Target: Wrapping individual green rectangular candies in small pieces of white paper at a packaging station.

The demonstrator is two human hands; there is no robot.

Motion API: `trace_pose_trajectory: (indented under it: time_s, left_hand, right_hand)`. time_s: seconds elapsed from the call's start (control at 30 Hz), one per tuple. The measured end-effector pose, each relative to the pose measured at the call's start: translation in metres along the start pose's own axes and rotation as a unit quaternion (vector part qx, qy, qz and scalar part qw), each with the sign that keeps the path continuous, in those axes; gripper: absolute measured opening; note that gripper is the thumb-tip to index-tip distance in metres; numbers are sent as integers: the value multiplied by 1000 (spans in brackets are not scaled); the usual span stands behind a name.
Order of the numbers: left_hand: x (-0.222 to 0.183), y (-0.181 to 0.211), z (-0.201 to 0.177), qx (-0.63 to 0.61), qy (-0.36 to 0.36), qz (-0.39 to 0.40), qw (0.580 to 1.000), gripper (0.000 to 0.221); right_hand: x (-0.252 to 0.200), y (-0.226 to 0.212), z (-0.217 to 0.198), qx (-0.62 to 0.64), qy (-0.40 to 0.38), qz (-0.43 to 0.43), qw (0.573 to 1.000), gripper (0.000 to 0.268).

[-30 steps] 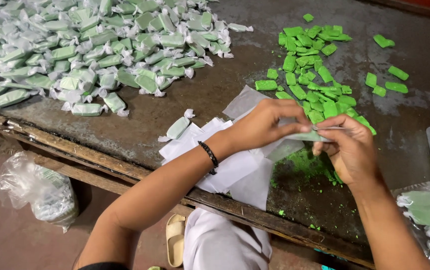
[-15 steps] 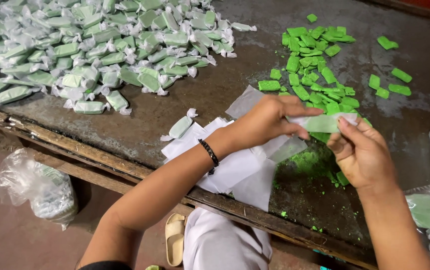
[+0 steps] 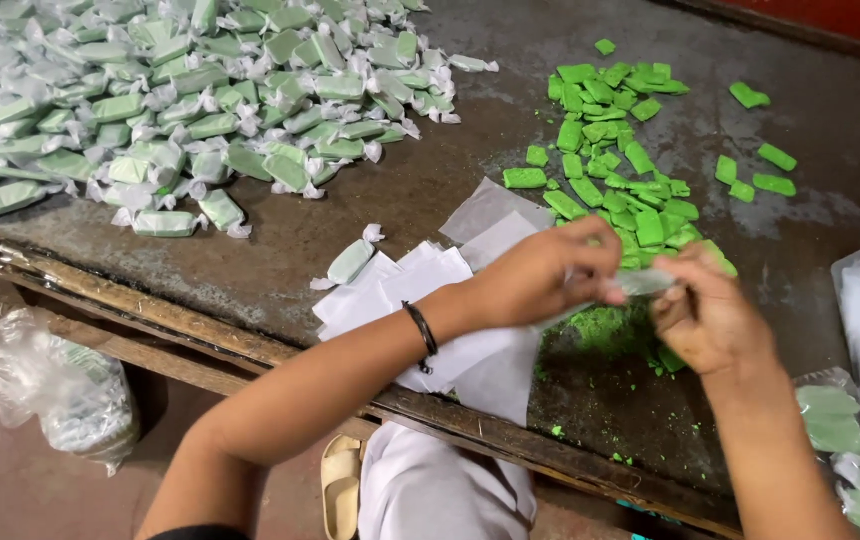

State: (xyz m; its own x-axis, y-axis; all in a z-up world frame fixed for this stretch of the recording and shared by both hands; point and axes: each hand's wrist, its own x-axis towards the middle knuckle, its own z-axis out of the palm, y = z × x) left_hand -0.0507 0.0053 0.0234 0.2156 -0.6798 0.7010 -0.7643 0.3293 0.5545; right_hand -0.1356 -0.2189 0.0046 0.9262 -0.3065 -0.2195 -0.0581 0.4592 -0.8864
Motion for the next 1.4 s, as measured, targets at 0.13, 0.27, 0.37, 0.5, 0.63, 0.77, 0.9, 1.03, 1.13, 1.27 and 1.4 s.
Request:
trace_pose_trajectory:
  time_s: [0.13, 0.27, 0.37, 0.5, 0.63, 0.77, 0.9, 1.03, 1.13, 1.27, 1.4]
  left_hand:
    - [-1, -3, -5, 342, -58, 107, 932, 20]
    - [3, -10, -40, -86, 212, -250, 941, 32]
    - [-2, -53, -54, -11, 270, -309, 912, 61]
    - [-30, -107, -35, 404, -59, -465, 785, 73]
    - [-26, -110, -45, 332, -44, -506, 795, 35]
    - [-29, -110, -46, 305, 29, -495, 813, 38]
    - [-21, -80, -49, 307, 32, -496, 812, 27]
    - [-23, -100, -54, 237, 79, -499, 830, 18]
    - [-27, -110, -64, 194, 185, -437, 859, 10]
    - [-28, -120, -66, 90, 233, -393, 885, 44]
    - [-32, -161, -60, -98, 267, -406, 868, 52]
  right_hand:
    - [27, 27, -18, 78, -23, 82, 993, 22]
    - [-11, -3, 30, -214, 41, -93, 972, 11]
    - [-19, -5, 26, -529, 72, -203, 821, 6]
    - [-1, 5, 14, -785, 104, -100, 602, 45]
    - [-22, -14, 34, -727, 71, -16, 683, 34]
    - [-14, 0, 16, -732, 19, -127, 669, 48]
    - [21, 31, -7, -727, 49, -238, 643, 41]
    - [13, 17, -3, -719, 32, -227, 656, 34]
    - [-7, 4, 9, -721, 6, -240, 650, 11]
    - [-30, -8, 40, -683, 47, -234, 690, 27]
    - [-11, 7, 38, -677, -42, -190, 710, 54]
